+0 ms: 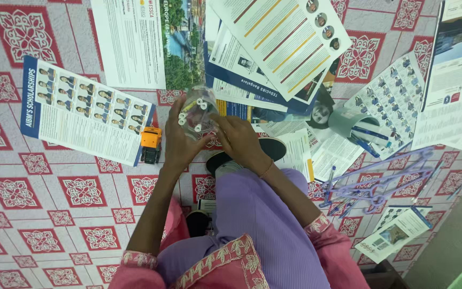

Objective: The person sorts through various documents, brochures, and papers scattered on a patterned floor, moving some items like pens and a toy car onto a wall shelf.

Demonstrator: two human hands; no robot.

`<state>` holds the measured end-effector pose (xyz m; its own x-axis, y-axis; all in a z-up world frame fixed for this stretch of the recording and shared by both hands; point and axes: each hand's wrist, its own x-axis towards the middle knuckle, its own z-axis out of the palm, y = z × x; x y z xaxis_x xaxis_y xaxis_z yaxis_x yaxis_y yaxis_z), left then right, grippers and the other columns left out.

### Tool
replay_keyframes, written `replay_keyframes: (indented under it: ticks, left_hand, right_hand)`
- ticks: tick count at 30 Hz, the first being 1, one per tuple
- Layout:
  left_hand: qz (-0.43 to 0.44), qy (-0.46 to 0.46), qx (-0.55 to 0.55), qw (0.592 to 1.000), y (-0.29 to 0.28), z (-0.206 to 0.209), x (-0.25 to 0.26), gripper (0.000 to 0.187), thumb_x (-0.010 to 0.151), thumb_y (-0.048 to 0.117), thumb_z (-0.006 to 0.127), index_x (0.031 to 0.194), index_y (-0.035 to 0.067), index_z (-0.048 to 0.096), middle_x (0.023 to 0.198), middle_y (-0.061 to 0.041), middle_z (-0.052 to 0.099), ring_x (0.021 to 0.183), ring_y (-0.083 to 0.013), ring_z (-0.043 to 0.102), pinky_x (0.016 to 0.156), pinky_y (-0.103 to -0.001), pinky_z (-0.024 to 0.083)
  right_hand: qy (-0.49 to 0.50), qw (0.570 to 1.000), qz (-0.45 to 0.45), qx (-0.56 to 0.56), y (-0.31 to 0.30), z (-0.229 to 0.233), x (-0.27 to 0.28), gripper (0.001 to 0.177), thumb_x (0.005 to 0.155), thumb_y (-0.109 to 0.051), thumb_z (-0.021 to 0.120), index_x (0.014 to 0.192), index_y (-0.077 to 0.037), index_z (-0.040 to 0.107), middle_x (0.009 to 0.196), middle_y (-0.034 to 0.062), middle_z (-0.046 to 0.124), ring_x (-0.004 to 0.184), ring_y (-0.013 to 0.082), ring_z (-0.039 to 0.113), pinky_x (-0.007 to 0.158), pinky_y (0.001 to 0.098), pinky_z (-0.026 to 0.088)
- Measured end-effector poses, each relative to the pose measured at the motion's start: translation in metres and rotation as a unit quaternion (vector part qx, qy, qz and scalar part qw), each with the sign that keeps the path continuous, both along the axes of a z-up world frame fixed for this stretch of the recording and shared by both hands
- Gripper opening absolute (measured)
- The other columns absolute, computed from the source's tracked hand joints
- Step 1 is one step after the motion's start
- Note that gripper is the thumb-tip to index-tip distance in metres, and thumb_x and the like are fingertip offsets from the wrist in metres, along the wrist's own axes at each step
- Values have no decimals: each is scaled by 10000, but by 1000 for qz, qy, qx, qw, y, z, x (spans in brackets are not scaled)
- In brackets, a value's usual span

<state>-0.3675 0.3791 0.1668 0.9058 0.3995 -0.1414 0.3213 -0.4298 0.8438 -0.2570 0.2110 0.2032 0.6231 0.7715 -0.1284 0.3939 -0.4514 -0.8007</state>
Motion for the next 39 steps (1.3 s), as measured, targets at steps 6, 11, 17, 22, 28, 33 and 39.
replay_keyframes:
  ticks: [6,11,17,22,28,33,39]
  left_hand:
    - [-14,-51,24,998,-26,-17,28,926,807,165,947,1538,56,389,1546,-192,488,1435,-363,533,1176,-432,491]
    - [-71,-73,-101,990,-77,-1,70,903,799,139,941,1516,31,402,1507,-192,508,1354,-321,597,1109,-400,544]
    - [-200,-72,-145,966,-182,-3,124,927,753,120,941,1503,17,405,1513,-196,519,1344,-336,607,1114,-400,527]
    - [-326,-90,-125,933,-250,-7,151,948,714,80,929,1509,-1,419,1527,-214,507,1404,-406,543,1175,-434,461]
    - [-375,-2,-83,923,-271,-12,162,971,729,145,963,1522,34,414,1504,-186,537,1410,-358,531,1172,-401,450]
    - [-376,-101,-11,921,-263,-13,146,1153,731,82,973,1593,-12,213,1628,-277,295,1509,-407,332,1241,-497,305]
    - [-267,107,-61,956,-242,-43,65,657,928,123,769,1481,28,427,1387,-190,593,1198,-262,632,982,-389,528]
  right_hand:
    - [-3,999,-26,-38,-28,3,-2,366,993,-110,621,1355,-58,617,901,140,660,820,310,659,708,428,499]
    - [9,967,-250,48,-86,12,-15,344,1014,-105,619,1348,-25,593,980,130,713,876,229,706,797,337,538]
    - [112,790,-595,101,-202,-8,-40,236,1050,-80,573,1264,3,630,945,81,731,873,132,676,819,286,542]
    - [104,687,-709,119,-291,-31,-106,192,1066,-78,555,1200,16,655,966,77,720,884,135,679,819,291,567]
    - [75,675,-734,-5,-349,-81,-179,183,1020,-73,612,1151,28,688,1004,118,720,866,185,697,781,321,577]
    - [-161,606,-747,-219,-400,-140,-207,329,945,43,605,1269,0,640,1176,176,640,1144,382,598,1007,468,494]
    - [-47,624,-734,-265,-426,-146,-205,221,862,-56,773,1074,-31,716,1092,170,690,1051,368,604,929,452,491]
